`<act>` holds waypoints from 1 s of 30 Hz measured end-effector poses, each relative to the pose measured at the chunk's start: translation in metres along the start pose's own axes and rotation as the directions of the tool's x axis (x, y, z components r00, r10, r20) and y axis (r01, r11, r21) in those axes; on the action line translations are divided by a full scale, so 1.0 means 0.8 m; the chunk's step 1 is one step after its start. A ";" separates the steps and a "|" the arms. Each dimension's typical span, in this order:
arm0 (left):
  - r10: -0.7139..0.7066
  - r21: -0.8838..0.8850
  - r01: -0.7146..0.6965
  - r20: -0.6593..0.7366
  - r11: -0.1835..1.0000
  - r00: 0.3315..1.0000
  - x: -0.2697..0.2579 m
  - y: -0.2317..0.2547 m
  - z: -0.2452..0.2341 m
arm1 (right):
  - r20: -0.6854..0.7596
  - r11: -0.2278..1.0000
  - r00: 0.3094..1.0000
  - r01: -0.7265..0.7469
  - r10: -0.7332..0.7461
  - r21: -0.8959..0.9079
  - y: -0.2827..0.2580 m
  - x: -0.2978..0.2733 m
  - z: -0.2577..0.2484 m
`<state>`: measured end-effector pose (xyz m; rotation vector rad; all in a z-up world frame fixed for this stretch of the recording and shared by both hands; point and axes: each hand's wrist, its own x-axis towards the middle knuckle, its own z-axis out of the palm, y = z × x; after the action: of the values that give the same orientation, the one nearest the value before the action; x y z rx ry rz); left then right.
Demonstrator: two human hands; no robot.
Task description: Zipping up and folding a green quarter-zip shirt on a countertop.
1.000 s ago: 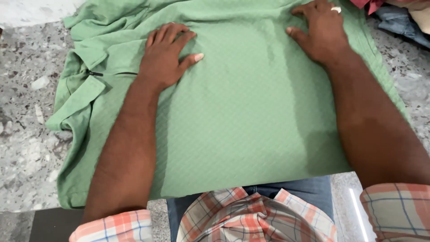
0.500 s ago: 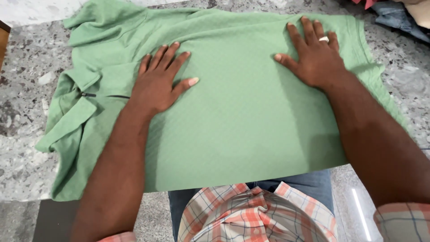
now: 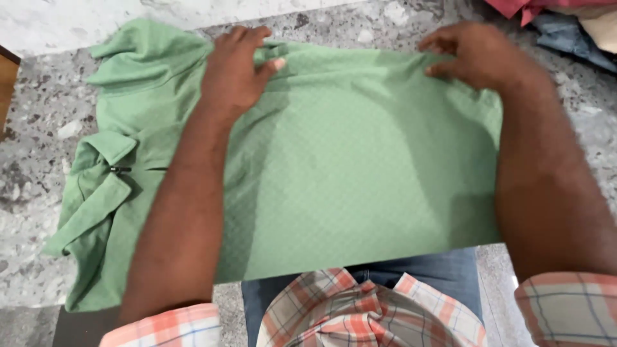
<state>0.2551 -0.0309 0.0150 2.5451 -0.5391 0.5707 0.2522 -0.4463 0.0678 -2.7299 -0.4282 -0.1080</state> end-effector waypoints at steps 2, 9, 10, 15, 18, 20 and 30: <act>0.059 -0.030 -0.061 -0.053 0.998 0.997 0.005 0.004 0.021 | 0.021 0.999 1.000 -0.011 0.012 -0.034 -0.007 -0.002 0.000; 0.160 -0.049 -0.166 -0.117 0.985 0.980 0.001 0.018 0.037 | 0.340 0.956 0.936 -0.011 -0.093 0.292 -0.027 -0.034 -0.047; 0.160 -0.047 -0.166 -0.115 0.985 0.980 0.000 0.018 0.036 | 0.341 0.956 0.935 -0.011 -0.094 0.295 -0.024 -0.032 -0.041; 0.155 -0.111 -0.165 -0.093 0.980 0.984 -0.003 0.022 0.035 | 0.144 0.977 0.976 -0.181 0.164 0.114 -0.039 -0.029 -0.025; 0.167 -0.194 -0.183 -0.096 0.964 0.981 -0.003 0.013 0.043 | 0.211 0.986 0.972 -0.128 0.103 0.109 -0.045 -0.029 -0.017; 0.194 -0.162 -0.209 -0.105 0.964 0.975 -0.004 0.014 0.045 | 0.210 0.991 0.978 -0.048 0.020 0.128 -0.037 -0.029 -0.012; 0.205 -0.049 -0.211 -0.107 0.976 0.973 0.004 0.029 0.035 | -0.023 0.972 0.998 0.070 -0.067 0.223 -0.017 -0.026 -0.002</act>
<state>0.2554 -0.0648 0.0026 2.4044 -0.7797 0.7417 0.2284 -0.4405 0.0711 -2.4922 -0.4985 -0.0929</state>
